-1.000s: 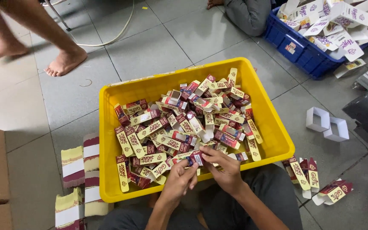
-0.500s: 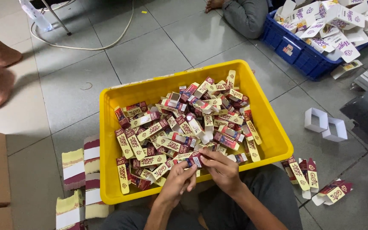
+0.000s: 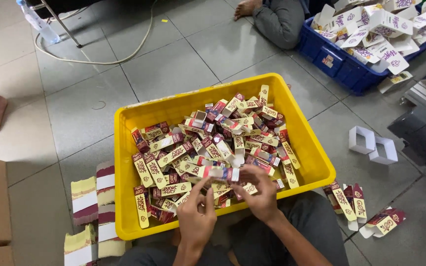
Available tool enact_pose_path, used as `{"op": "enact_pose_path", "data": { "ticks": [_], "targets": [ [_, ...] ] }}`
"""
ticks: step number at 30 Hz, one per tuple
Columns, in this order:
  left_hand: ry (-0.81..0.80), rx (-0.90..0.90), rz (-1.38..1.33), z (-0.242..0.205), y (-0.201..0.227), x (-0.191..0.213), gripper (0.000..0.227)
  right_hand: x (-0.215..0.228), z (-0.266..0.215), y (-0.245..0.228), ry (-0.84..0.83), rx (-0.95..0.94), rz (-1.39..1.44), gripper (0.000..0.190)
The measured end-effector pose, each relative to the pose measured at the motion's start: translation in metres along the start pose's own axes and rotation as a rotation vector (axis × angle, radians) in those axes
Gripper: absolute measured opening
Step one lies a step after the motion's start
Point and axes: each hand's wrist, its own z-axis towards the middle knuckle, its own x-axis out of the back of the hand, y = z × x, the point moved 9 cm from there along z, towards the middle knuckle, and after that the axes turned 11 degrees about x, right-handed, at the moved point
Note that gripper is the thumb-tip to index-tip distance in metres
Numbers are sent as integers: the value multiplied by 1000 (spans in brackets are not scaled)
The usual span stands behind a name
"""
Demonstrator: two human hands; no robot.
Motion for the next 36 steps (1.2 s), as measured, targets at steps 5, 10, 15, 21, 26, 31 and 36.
{"op": "enact_pose_path", "data": {
  "ticks": [5, 10, 15, 21, 26, 31, 36],
  "targets": [
    [201, -237, 58, 6, 2, 10, 22, 22, 20, 18, -7, -300, -398, 119],
    [212, -236, 194, 17, -17, 1, 18, 100, 19, -4, 233, -167, -430, 39],
    [113, -188, 288, 25, -32, -20, 18, 217, -50, 8, 527, -229, -511, 20],
    [46, -159, 350, 22, -37, -31, 21, 314, -188, 78, 415, -566, -986, 41],
    [-22, -100, 365, 24, -46, -37, 17, 326, -220, 121, 192, -694, -1080, 74],
    [-12, -100, 301, 17, -35, -31, 12, 314, -194, 142, 76, -837, -985, 73],
    [2, -105, 288, 20, -40, -31, 12, 307, -187, 183, -111, -993, -1042, 54]
  ]
}}
